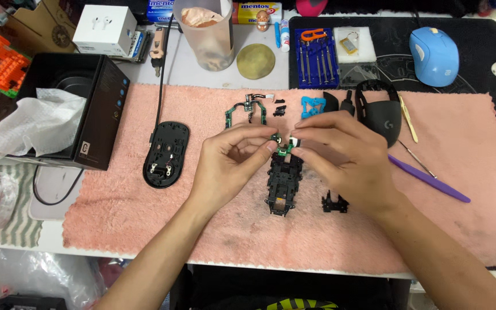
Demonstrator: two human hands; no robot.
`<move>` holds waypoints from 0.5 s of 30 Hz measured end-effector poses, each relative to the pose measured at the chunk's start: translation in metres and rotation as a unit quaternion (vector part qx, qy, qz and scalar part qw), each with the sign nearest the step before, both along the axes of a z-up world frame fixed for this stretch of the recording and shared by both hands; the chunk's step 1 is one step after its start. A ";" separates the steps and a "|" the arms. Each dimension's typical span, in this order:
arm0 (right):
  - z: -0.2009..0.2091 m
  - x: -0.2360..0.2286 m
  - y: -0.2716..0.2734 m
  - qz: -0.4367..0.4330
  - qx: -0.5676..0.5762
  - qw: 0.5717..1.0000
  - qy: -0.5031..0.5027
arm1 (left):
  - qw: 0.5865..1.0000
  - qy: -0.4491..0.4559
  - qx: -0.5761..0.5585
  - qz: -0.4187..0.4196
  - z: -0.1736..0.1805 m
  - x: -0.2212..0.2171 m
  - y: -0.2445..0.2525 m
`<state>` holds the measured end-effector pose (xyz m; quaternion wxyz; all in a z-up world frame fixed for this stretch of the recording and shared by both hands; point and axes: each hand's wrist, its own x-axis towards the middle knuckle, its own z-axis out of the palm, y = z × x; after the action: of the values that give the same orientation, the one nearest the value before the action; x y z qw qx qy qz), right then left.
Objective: The person assembles a disassembled computer mouse by inserting a scroll wheel into the internal frame, then uses a small screwdriver to tighten screws on the scroll wheel assembly. The person repeatedly adjusts and secures the scroll wheel mechanism while holding the mouse chassis.
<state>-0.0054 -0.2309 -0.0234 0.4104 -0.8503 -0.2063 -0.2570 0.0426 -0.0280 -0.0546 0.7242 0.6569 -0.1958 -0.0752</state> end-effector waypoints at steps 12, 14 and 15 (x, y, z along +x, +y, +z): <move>0.003 0.000 0.006 0.011 0.015 1.000 0.021 | 0.999 -0.033 0.008 -0.028 0.001 -0.003 0.001; 0.003 0.000 0.005 0.015 0.015 1.000 0.022 | 0.998 -0.051 0.026 -0.024 0.004 -0.004 0.001; 0.003 0.000 0.005 0.021 0.015 0.999 0.023 | 0.996 -0.070 0.043 -0.019 0.006 -0.004 0.002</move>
<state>-0.0054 -0.2258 -0.0205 0.4332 -0.8452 -0.2103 -0.2316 0.0387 -0.0263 -0.0487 0.6782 0.6872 -0.2551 -0.0515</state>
